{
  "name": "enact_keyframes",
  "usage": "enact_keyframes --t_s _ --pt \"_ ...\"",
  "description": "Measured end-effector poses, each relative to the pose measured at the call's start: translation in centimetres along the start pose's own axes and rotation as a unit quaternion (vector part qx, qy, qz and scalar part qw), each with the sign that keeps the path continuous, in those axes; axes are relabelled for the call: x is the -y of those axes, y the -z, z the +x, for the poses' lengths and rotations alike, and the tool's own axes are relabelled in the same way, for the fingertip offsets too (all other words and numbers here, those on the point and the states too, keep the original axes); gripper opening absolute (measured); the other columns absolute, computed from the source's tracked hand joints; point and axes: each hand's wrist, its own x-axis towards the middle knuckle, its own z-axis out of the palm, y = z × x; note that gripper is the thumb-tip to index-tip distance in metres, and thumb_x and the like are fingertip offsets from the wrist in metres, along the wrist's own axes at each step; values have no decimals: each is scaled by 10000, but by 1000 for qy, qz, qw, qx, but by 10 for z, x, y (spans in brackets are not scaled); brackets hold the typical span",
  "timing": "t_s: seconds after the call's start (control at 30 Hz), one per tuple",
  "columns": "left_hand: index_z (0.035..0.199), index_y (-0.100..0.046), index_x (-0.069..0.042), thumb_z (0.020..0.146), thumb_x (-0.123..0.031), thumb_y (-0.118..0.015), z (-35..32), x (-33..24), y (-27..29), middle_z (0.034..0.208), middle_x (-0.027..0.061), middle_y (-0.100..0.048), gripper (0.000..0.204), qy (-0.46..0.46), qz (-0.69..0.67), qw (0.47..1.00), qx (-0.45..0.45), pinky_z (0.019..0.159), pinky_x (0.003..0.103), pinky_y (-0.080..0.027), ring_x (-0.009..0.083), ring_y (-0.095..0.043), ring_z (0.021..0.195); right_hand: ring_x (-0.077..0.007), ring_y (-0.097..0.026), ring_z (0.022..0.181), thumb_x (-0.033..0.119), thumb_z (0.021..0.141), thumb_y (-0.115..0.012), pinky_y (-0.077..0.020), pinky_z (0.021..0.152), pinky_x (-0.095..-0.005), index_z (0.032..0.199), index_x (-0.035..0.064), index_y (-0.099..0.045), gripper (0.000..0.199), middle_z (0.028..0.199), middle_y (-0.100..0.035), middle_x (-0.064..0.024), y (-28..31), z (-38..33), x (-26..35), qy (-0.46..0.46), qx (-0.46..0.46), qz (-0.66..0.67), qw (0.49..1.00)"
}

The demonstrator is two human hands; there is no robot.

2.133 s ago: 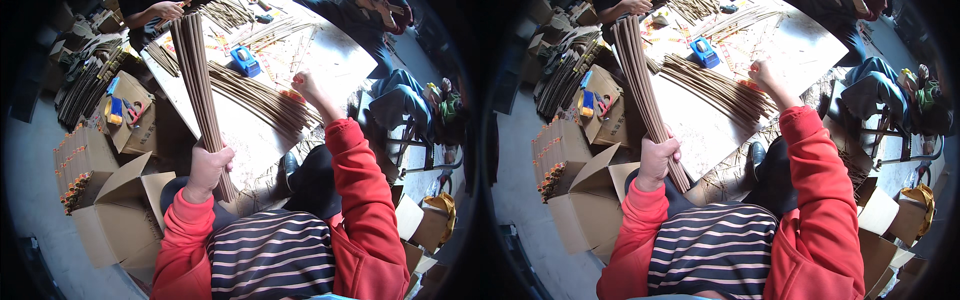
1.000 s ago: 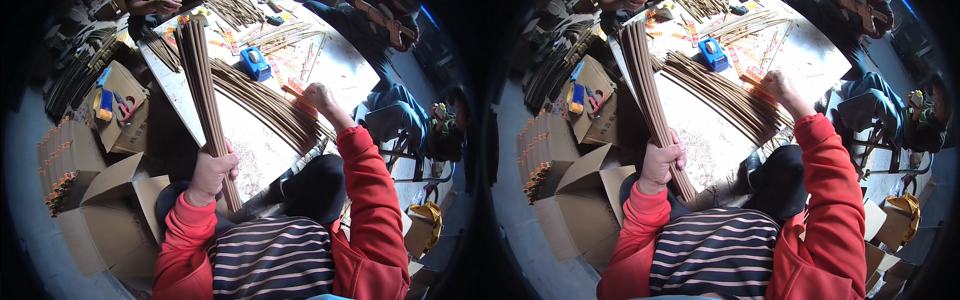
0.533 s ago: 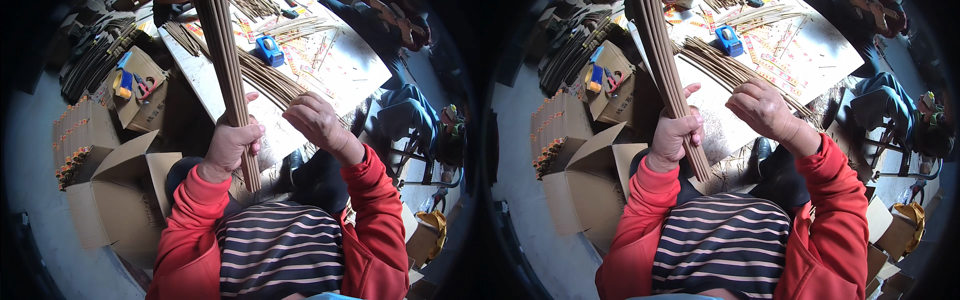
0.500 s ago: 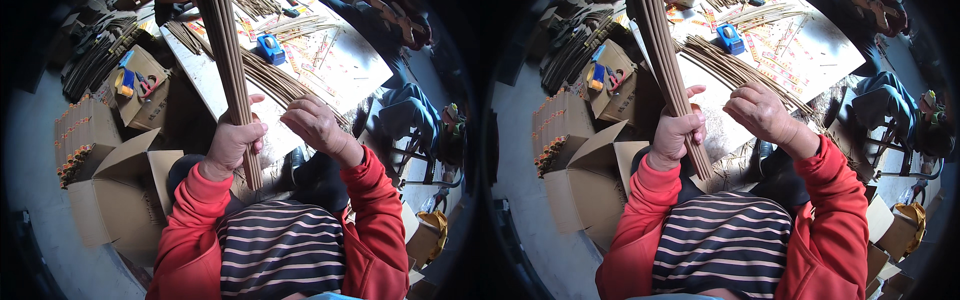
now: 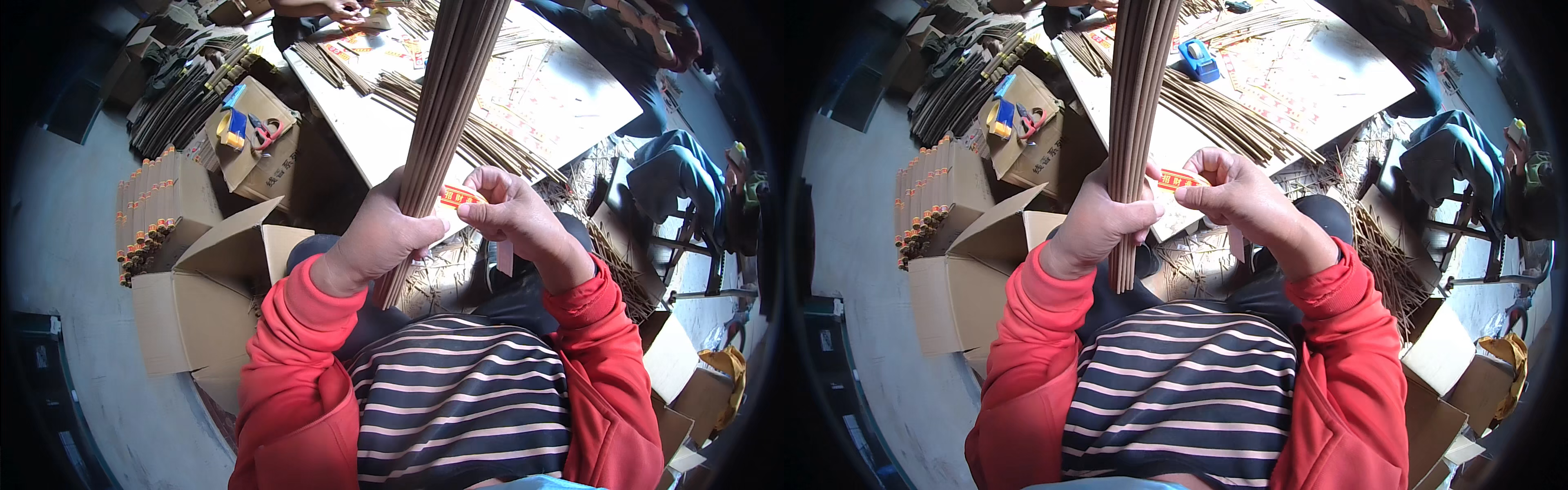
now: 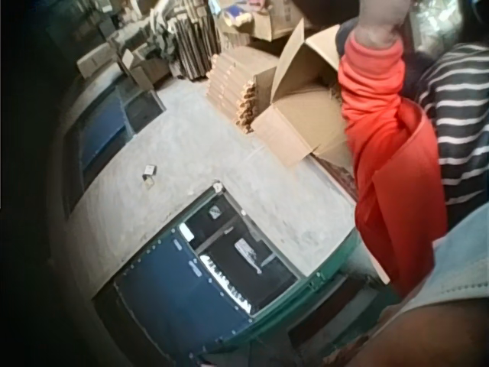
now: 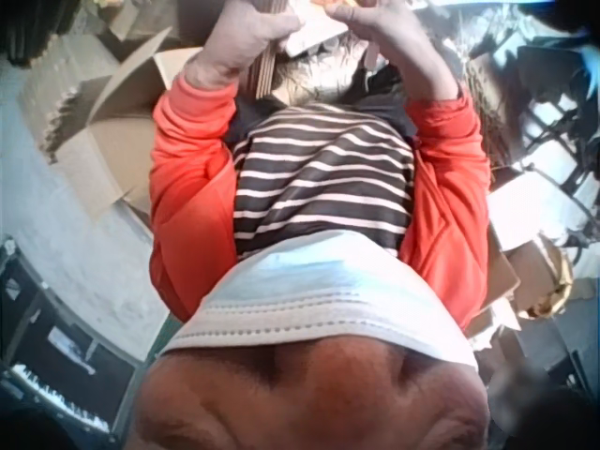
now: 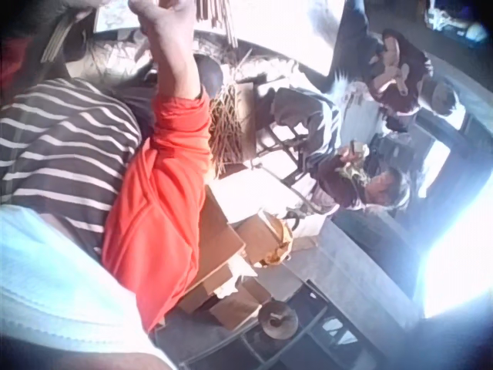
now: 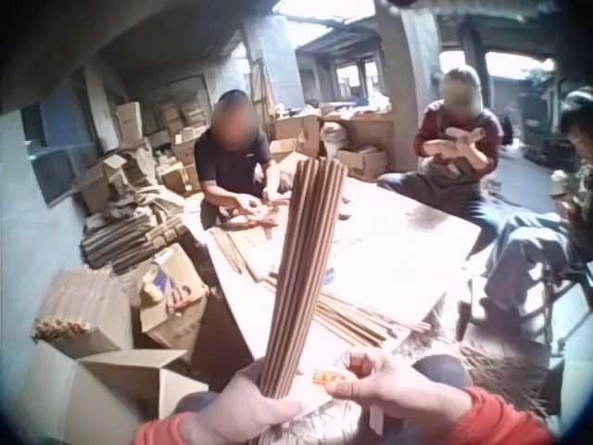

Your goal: The person gathers thin wooden sticks, aligns them into a bundle, and wraps a small paper label around the bundle to secure it. The person repeats this process, placing completed bundles into a cardboard box.

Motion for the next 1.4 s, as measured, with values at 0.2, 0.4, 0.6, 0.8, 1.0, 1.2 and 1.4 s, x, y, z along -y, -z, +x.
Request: enact_keyframes --t_s 0.2,0.4,0.6,0.8,1.0,1.2,1.4 --pt "1022 -496 28 727 -21 -624 -6 11 -4 709 35 -526 325 74 29 996 -32 409 197 -404 69 -487 480 -13 -434 613 179 865 -635 -347 529 -162 850 12 -603 171 690 -526 35 -31 -28 -12 124 -40 -56 990" --pt "989 -500 22 712 34 -572 -9 28 -16 691 52 -516 287 103 11 995 7 407 214 -400 86 -486 482 -19 -455 578 208 876 -619 -361 512 -165 831 1 -654 215 658 -559 24 -41 -27 -17 81 -102 -173 976" --pt "966 -503 21 693 60 -541 -7 35 -17 679 53 -510 278 129 -10 991 17 400 227 -388 99 -480 477 -27 -466 573 199 845 -658 -372 491 -188 787 -7 -641 215 616 -548 17 -40 -25 -26 137 -156 -308 928" --pt "947 -505 28 701 47 -560 -5 45 -16 677 38 -511 253 122 -12 992 29 409 230 -391 92 -486 493 -95 -546 539 263 781 -718 -444 490 -254 721 -25 -625 308 594 -580 -88 -41 -22 -26 147 -190 -405 882" --pt "976 -490 31 708 26 -568 -11 45 -18 696 42 -515 279 125 -28 991 29 427 221 -396 94 -495 510 -102 -536 507 253 767 -729 -438 473 -264 693 -18 -619 302 557 -565 -90 -42 -22 -33 126 -203 -343 908" --pt "1057 -452 21 730 -42 -511 -20 45 -15 716 56 -515 338 116 -102 987 38 486 218 -429 96 -504 549 -83 -509 499 242 774 -723 -409 455 -250 694 -17 -623 289 544 -549 -76 -40 -25 -34 144 -197 -360 901" --pt "1054 -465 -1 839 -231 -443 -22 53 -11 710 47 -519 316 86 -188 976 68 503 227 -440 104 -500 560 -81 -513 517 219 778 -723 -401 454 -245 686 -18 -623 274 578 -568 -76 -44 -28 -29 160 -186 -302 921"
